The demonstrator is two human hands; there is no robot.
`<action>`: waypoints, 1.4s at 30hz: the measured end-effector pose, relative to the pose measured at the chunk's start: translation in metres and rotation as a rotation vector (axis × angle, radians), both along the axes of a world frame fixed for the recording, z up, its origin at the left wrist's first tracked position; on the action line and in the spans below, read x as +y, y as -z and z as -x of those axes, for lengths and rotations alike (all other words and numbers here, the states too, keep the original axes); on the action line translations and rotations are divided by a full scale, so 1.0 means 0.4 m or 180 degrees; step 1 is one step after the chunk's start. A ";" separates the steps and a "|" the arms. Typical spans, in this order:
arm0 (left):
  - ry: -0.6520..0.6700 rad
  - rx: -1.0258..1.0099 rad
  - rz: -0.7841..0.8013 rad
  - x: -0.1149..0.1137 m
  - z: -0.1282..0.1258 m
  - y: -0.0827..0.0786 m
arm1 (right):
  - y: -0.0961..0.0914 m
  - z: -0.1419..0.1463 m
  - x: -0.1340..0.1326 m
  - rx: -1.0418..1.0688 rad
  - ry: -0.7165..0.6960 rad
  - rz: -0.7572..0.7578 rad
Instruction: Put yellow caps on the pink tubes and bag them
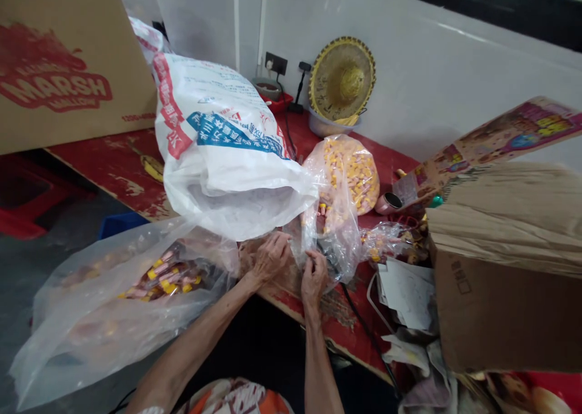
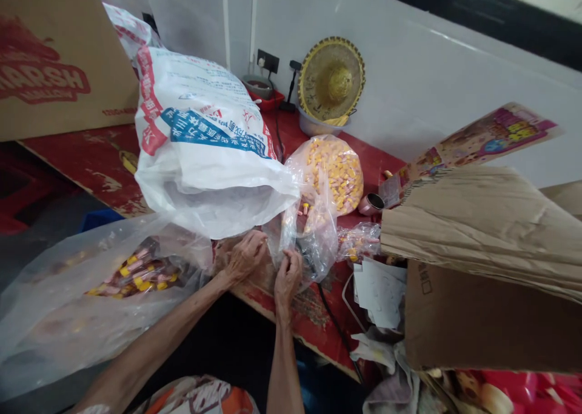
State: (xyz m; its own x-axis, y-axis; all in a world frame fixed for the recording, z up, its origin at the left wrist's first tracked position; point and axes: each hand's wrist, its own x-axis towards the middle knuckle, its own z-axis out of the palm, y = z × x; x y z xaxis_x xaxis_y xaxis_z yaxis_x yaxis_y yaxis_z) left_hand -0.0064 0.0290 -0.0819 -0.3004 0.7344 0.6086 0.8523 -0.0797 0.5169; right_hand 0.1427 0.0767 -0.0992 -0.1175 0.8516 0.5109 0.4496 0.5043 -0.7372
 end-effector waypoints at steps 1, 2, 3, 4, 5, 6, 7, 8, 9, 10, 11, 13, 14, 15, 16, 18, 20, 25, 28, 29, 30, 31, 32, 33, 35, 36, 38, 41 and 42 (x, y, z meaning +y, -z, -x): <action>-0.0038 -0.0030 -0.0091 -0.002 0.001 -0.002 | 0.000 0.000 0.000 -0.0009 -0.0011 0.0008; -0.0068 -0.0036 -0.0139 -0.003 0.001 -0.003 | -0.001 0.000 0.000 -0.0008 -0.0020 0.0013; -0.0088 -0.0020 -0.0139 -0.004 0.002 -0.004 | -0.001 0.000 0.000 -0.0003 -0.0024 0.0013; -0.0097 0.0012 -0.0112 -0.004 0.001 -0.005 | -0.002 -0.001 0.000 0.0003 -0.0022 0.0012; -0.0096 0.0051 -0.0083 -0.004 0.001 -0.005 | -0.002 -0.001 0.000 0.0007 -0.0019 0.0012; -0.0093 0.0087 -0.0079 -0.003 0.000 -0.004 | -0.002 -0.001 0.000 0.0008 -0.0017 0.0012; -0.0093 0.0111 -0.0106 -0.002 -0.001 -0.003 | -0.003 -0.001 0.000 0.0009 -0.0018 0.0013; -0.0097 0.0116 -0.0145 -0.001 -0.001 -0.001 | -0.003 0.000 0.000 0.0008 -0.0026 0.0016; -0.0103 0.0111 -0.0171 -0.001 0.000 0.000 | -0.003 0.000 0.000 0.0007 -0.0038 0.0021; -0.0110 0.0102 -0.0160 -0.001 0.000 0.002 | -0.003 0.000 0.000 0.0008 -0.0044 0.0025; -0.0113 0.0092 -0.0108 -0.001 0.001 0.004 | -0.002 0.000 0.000 0.0009 -0.0043 0.0026; -0.0079 0.0082 0.0064 -0.001 0.002 0.007 | -0.001 0.001 0.000 0.0015 -0.0022 0.0017; -0.0050 0.0076 0.0145 0.000 0.002 0.008 | -0.001 0.001 0.000 0.0020 -0.0007 0.0007; -0.0028 0.0064 0.0199 0.000 0.002 0.008 | 0.000 0.001 0.000 0.0025 0.0003 -0.0002; -0.0017 0.0044 0.0219 -0.001 0.002 0.008 | 0.000 0.001 0.000 0.0027 0.0007 -0.0005; -0.0031 -0.0002 0.0188 -0.002 0.002 0.008 | 0.000 0.001 0.000 0.0022 -0.0005 0.0022; -0.0046 -0.0009 0.0160 -0.003 0.001 0.007 | -0.001 0.000 0.000 0.0019 -0.0021 0.0055; 0.0087 0.0067 0.0303 -0.002 0.003 0.006 | -0.004 0.001 -0.001 0.0069 -0.0030 -0.0006; 0.0093 0.0024 0.0223 -0.003 0.006 0.003 | -0.007 0.001 -0.001 0.0094 -0.0064 0.0014; 0.0081 0.0006 0.0206 -0.004 0.006 0.003 | -0.007 0.000 -0.001 0.0093 -0.0076 0.0040; 0.0068 -0.0013 0.0209 -0.005 0.007 0.002 | -0.008 0.000 -0.001 0.0085 -0.0085 0.0069; 0.0057 -0.0034 0.0224 -0.005 0.007 0.001 | -0.008 -0.001 -0.001 0.0073 -0.0086 0.0096; 0.0051 -0.0054 0.0242 -0.005 0.006 0.000 | -0.008 -0.001 0.000 0.0059 -0.0083 0.0114; 0.0051 -0.0072 0.0254 -0.005 0.006 0.000 | -0.008 -0.002 0.000 0.0045 -0.0079 0.0123; 0.0051 -0.0093 0.0222 -0.005 0.005 -0.002 | -0.007 -0.001 0.000 0.0036 -0.0073 0.0103; 0.0047 -0.0101 0.0191 -0.005 0.004 -0.002 | -0.007 -0.001 0.000 0.0040 -0.0065 0.0082; 0.0037 -0.0121 0.0160 -0.006 0.004 -0.003 | -0.007 0.001 -0.001 0.0051 -0.0041 0.0047; 0.0035 -0.0143 0.0243 -0.005 0.003 0.000 | -0.007 0.002 -0.002 0.0054 -0.0028 0.0069; 0.0039 -0.0145 0.0272 -0.005 0.003 0.002 | -0.008 0.002 -0.002 0.0055 -0.0042 0.0091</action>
